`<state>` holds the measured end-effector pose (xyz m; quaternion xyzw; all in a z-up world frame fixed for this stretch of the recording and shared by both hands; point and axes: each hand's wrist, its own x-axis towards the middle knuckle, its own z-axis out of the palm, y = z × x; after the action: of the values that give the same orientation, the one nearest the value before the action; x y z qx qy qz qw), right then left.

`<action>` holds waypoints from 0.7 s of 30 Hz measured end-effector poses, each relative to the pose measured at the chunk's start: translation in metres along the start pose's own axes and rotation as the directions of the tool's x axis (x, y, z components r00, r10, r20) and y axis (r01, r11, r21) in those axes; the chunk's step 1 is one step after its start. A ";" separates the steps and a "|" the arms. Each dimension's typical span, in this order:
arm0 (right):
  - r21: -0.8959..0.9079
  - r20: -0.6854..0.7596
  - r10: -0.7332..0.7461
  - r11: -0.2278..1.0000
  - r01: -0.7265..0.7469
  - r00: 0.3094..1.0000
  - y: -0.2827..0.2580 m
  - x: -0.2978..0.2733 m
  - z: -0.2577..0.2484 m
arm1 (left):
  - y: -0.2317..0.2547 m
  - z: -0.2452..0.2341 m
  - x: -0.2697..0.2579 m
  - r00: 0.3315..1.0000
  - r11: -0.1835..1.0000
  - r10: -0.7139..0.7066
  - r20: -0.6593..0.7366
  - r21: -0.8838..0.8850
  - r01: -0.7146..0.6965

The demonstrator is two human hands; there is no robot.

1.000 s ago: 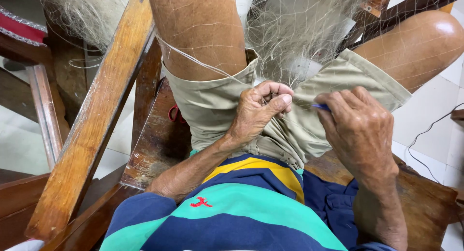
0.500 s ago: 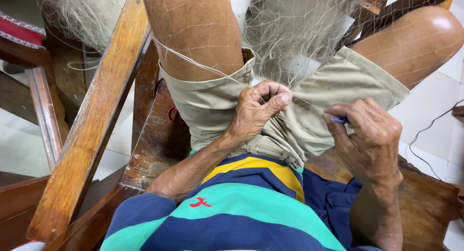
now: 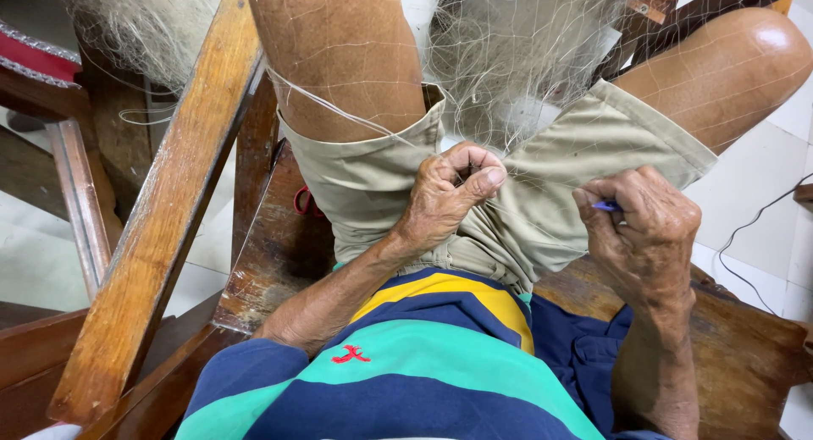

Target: Repairing a fishing net by weaving and knotting with a netting needle

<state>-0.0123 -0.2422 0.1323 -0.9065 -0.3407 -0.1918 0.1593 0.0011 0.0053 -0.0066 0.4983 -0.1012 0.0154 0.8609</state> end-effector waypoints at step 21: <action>-0.024 -0.065 0.020 0.999 -0.022 0.998 -0.003 0.006 0.023 | -0.026 -0.002 -0.005 1.000 0.959 -0.024 0.001 -0.283 0.023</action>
<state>-0.0052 -0.2269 0.1153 -0.9052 -0.3235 -0.2234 0.1611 -0.0003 -0.0057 -0.0304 0.3713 -0.0953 -0.0087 0.9236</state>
